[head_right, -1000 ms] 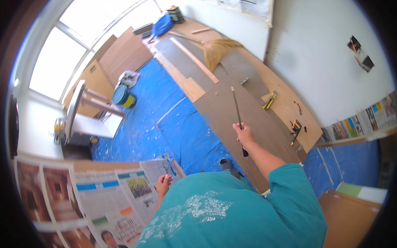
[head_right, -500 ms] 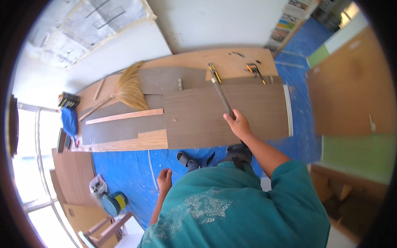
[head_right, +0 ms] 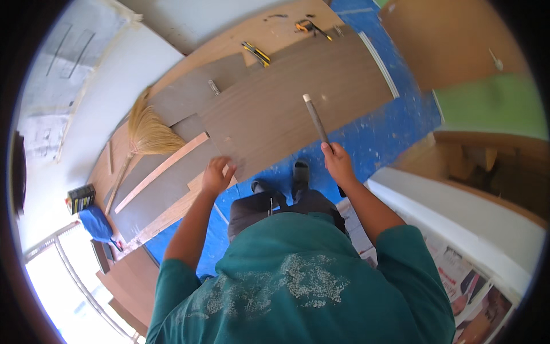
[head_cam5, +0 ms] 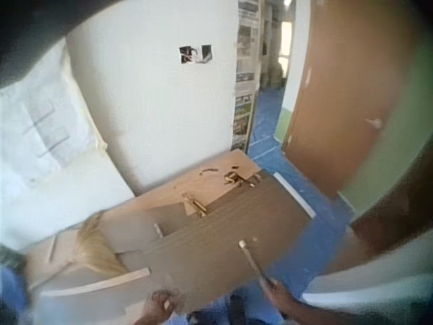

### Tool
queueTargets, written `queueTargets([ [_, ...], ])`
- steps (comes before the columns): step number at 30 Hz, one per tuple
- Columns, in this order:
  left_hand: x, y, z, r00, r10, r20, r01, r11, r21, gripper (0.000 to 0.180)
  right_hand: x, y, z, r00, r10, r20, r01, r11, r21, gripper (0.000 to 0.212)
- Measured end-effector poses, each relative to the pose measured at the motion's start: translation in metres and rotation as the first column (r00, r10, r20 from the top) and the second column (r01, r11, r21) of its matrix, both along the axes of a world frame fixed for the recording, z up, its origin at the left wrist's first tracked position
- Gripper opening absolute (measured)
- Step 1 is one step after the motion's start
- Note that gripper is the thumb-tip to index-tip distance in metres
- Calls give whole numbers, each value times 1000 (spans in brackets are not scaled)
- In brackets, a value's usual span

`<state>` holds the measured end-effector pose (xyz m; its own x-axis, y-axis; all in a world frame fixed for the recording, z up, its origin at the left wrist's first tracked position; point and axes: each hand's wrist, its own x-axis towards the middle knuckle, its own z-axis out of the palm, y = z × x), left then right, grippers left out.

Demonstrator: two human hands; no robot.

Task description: The person assembles a wooden cabinet by handling panels, using a utility knife to trim edges, and tapping pieces together with a rubber mallet. They move around the room to retrieve parts and tools, then fit a panel into the cabinet frame.

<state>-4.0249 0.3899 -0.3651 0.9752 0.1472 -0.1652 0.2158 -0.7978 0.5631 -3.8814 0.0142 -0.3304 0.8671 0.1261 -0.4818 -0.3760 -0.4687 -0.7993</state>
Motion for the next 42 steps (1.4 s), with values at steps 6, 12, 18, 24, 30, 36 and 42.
queueTargets([
  [6,98,11,-53,928,-371,-23,354,863,359,64,-75,31,-20,990,-135,-41,134,991,-26,42],
  [12,102,10,-73,901,-434,6,392,820,417,68,-209,75,-36,928,-362,-82,356,931,-81,44],
  [18,103,11,-78,900,-434,32,371,802,468,67,-279,123,-61,956,-283,-74,276,957,-90,45],
  [24,97,14,-89,894,-440,88,335,785,522,66,-294,153,-84,972,-232,-23,230,970,-79,44],
  [30,96,12,-100,862,-474,180,287,750,596,67,-282,172,-124,978,-194,75,200,976,-88,45],
  [36,94,5,-92,882,-443,160,314,806,502,66,-282,193,-164,959,-272,81,271,962,17,48],
  [42,94,10,-107,871,-453,189,312,808,499,60,-262,217,-173,950,-288,122,294,955,-37,49],
])
